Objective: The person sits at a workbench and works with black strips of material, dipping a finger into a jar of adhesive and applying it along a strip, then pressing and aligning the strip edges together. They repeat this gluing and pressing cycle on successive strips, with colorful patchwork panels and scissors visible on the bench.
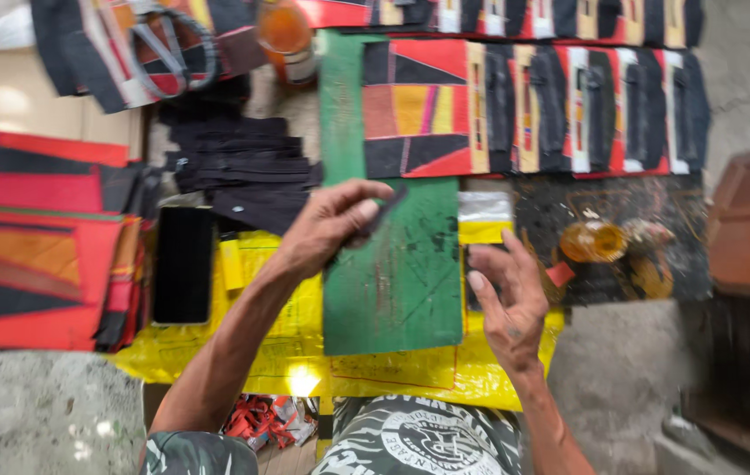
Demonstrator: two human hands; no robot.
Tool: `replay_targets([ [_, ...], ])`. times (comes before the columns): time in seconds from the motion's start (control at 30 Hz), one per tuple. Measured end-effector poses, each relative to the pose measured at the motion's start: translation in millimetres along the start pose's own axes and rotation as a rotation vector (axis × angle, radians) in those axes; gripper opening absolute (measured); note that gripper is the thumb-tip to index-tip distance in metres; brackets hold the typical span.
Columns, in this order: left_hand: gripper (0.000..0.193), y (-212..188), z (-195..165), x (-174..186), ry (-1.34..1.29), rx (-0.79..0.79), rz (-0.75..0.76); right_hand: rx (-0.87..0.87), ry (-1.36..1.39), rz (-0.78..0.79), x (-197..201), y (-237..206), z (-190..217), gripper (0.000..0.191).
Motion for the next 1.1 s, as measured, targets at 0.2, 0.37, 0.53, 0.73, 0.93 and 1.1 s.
replay_targets([
  [0.2,0.033,18,103,-131,-0.446,0.401,0.468,-0.003,0.286,0.023,22,-3,-15,0.071],
  [0.37,0.035,31,129,-175,0.313,0.239,0.522,-0.147,0.093,-0.294,89,-44,-70,0.071],
  [0.53,0.025,66,153,-218,0.560,0.222,0.413,-0.074,0.007,-0.582,159,-81,-97,0.057],
  [0.73,0.024,94,193,-244,0.551,0.390,0.404,-0.123,-0.105,-0.772,195,-128,-109,0.045],
  [0.93,0.025,107,205,-248,0.630,0.389,0.418,-0.118,-0.285,-0.732,173,-135,-110,0.045],
  [1.1,0.027,108,206,-250,0.643,0.387,0.411,-0.161,-0.355,-0.726,169,-131,-112,0.045],
])
Point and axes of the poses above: each hand's wrist, its own y-axis towards the middle knuckle, its own x-axis out of the back of the hand, z = x × y, the point moved 9 cm from there along y, towards the middle knuckle, and after that the axes turned 5 degrees about z, right-handed, at the moved point
